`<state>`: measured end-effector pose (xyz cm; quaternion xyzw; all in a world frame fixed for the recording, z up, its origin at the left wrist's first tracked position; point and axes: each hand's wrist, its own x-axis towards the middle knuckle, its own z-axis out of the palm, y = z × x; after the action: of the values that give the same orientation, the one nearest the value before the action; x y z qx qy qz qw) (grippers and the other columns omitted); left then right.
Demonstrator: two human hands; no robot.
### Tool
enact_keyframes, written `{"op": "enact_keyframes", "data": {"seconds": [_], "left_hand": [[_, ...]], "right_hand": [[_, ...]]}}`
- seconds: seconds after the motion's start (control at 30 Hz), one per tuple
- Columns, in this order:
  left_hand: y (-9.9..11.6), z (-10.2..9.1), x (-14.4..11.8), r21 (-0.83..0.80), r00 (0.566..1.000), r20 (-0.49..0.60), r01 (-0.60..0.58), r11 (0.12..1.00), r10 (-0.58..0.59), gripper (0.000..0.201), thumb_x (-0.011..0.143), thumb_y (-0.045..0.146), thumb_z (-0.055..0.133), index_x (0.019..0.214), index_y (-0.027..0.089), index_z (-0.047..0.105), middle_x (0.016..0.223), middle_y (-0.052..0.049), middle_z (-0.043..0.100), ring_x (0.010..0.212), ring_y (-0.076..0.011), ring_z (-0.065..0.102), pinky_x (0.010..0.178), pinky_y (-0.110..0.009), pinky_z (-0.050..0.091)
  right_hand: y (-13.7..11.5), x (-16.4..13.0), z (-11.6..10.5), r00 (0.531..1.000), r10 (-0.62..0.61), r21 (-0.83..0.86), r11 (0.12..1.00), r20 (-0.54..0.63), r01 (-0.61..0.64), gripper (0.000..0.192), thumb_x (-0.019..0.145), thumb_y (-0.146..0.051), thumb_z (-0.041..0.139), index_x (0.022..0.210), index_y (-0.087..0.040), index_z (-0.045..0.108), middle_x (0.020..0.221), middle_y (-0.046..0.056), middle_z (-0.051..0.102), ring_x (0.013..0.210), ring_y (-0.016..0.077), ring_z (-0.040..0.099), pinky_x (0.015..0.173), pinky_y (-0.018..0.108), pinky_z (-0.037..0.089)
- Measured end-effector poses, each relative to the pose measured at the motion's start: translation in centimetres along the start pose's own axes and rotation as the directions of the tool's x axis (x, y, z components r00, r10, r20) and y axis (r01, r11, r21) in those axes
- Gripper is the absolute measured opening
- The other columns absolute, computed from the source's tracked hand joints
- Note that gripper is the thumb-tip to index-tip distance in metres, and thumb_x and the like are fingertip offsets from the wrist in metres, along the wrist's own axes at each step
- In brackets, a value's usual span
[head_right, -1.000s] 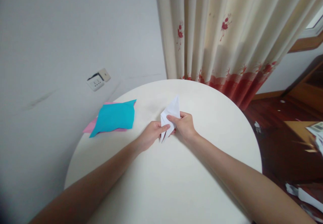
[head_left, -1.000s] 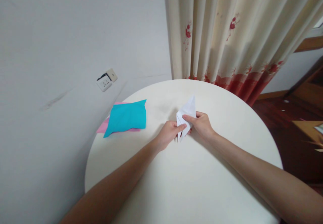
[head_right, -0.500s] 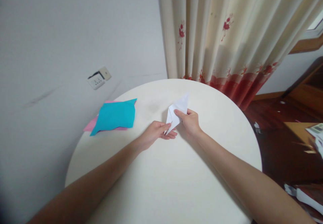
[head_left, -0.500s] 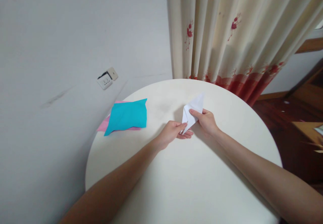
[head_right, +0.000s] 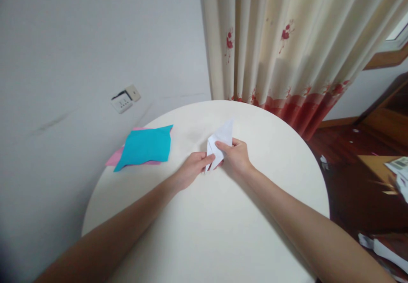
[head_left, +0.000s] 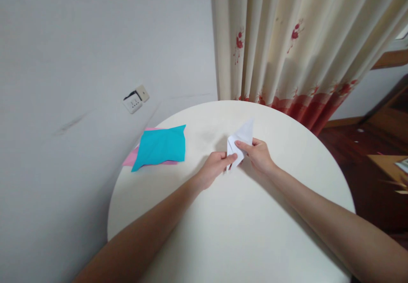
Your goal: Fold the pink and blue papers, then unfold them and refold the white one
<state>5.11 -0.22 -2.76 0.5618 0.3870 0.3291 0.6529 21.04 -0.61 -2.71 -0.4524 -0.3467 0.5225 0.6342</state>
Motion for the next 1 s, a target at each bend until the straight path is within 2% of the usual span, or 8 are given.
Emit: {"op": "enact_keyframes", "data": {"seconds": [0.1,0.23,0.43,0.6,0.7,0.83,0.93,1.0], "left_hand": [[0.1,0.2,-0.1,0.039,0.997,0.02,0.079,0.996,-0.08,0.042,0.073,0.05,0.078,0.087,0.011,0.075,0.082,-0.012,0.076,0.073,-0.0204,0.07,0.068,-0.029,0.051],[0.1,0.2,0.0,0.034,0.987,0.03,0.155,0.987,-0.156,0.04,0.072,0.047,0.079,0.087,0.01,0.074,0.08,-0.013,0.077,0.076,-0.022,0.072,0.074,-0.032,0.054],[0.2,0.0,-0.2,0.072,0.988,0.048,0.14,0.988,-0.144,0.04,0.075,0.048,0.077,0.086,0.01,0.074,0.083,-0.014,0.077,0.082,-0.0212,0.072,0.083,-0.033,0.055],[-0.1,-0.6,-0.3,0.101,0.988,0.076,0.129,0.987,-0.136,0.042,0.072,0.051,0.078,0.083,0.01,0.074,0.08,-0.013,0.076,0.079,-0.0211,0.071,0.084,-0.035,0.054],[-0.1,-1.0,-0.2,0.068,0.995,0.054,0.079,0.995,-0.083,0.043,0.074,0.052,0.076,0.086,0.011,0.073,0.082,-0.012,0.075,0.08,-0.0196,0.069,0.084,-0.035,0.054],[0.0,-1.2,0.1,-0.092,1.0,-0.024,0.007,0.996,-0.009,0.05,0.081,0.059,0.066,0.099,0.012,0.07,0.093,-0.011,0.072,0.085,-0.0191,0.068,0.083,-0.034,0.053],[-0.2,-0.8,0.4,-0.106,0.998,0.051,-0.03,0.994,0.036,0.05,0.081,0.057,0.068,0.1,0.011,0.071,0.098,-0.012,0.072,0.086,-0.0188,0.067,0.082,-0.03,0.05],[-0.5,-0.5,0.5,-0.071,0.997,0.056,-0.039,0.997,0.043,0.049,0.079,0.056,0.071,0.094,0.009,0.073,0.088,-0.01,0.072,0.078,-0.0172,0.065,0.074,-0.027,0.048]], "right_hand": [[0.1,-1.3,1.0,0.995,0.076,-0.001,0.997,0.07,-0.077,0.03,0.062,-0.037,0.085,0.074,-0.015,0.07,0.061,0.003,0.067,0.045,0.015,0.054,0.039,0.028,0.04],[0.1,-1.0,1.0,1.0,-0.003,-0.004,1.0,-0.022,0.003,0.028,0.06,-0.032,0.086,0.076,-0.014,0.073,0.075,0.007,0.073,0.06,0.0173,0.062,0.053,0.03,0.048],[0.1,1.1,-0.6,0.987,-0.095,0.005,0.995,-0.128,0.096,0.033,0.057,-0.034,0.086,0.081,-0.014,0.075,0.085,0.008,0.076,0.07,0.0191,0.066,0.062,0.03,0.049],[-0.2,3.0,-2.0,0.958,-0.156,0.05,0.984,-0.242,0.173,0.033,0.056,-0.032,0.087,0.083,-0.015,0.075,0.089,0.007,0.076,0.077,0.0202,0.068,0.069,0.031,0.052],[-0.5,3.5,-2.3,0.945,-0.166,0.059,0.98,-0.282,0.19,0.031,0.057,-0.03,0.086,0.082,-0.016,0.074,0.089,0.007,0.076,0.078,0.0205,0.069,0.069,0.032,0.053],[-0.3,2.9,-1.8,0.965,-0.141,0.046,0.987,-0.221,0.155,0.032,0.058,-0.032,0.087,0.083,-0.015,0.074,0.09,0.008,0.076,0.076,0.0198,0.069,0.069,0.031,0.053],[0.1,1.4,-0.7,0.987,-0.085,0.029,0.996,-0.134,0.09,0.033,0.057,-0.032,0.087,0.081,-0.014,0.074,0.084,0.007,0.076,0.069,0.0178,0.067,0.063,0.03,0.053],[0.4,0.2,0.3,0.997,-0.027,0.011,1.0,-0.069,0.028,0.031,0.059,-0.033,0.086,0.078,-0.013,0.072,0.073,0.006,0.073,0.057,0.0156,0.062,0.051,0.028,0.049]]}}
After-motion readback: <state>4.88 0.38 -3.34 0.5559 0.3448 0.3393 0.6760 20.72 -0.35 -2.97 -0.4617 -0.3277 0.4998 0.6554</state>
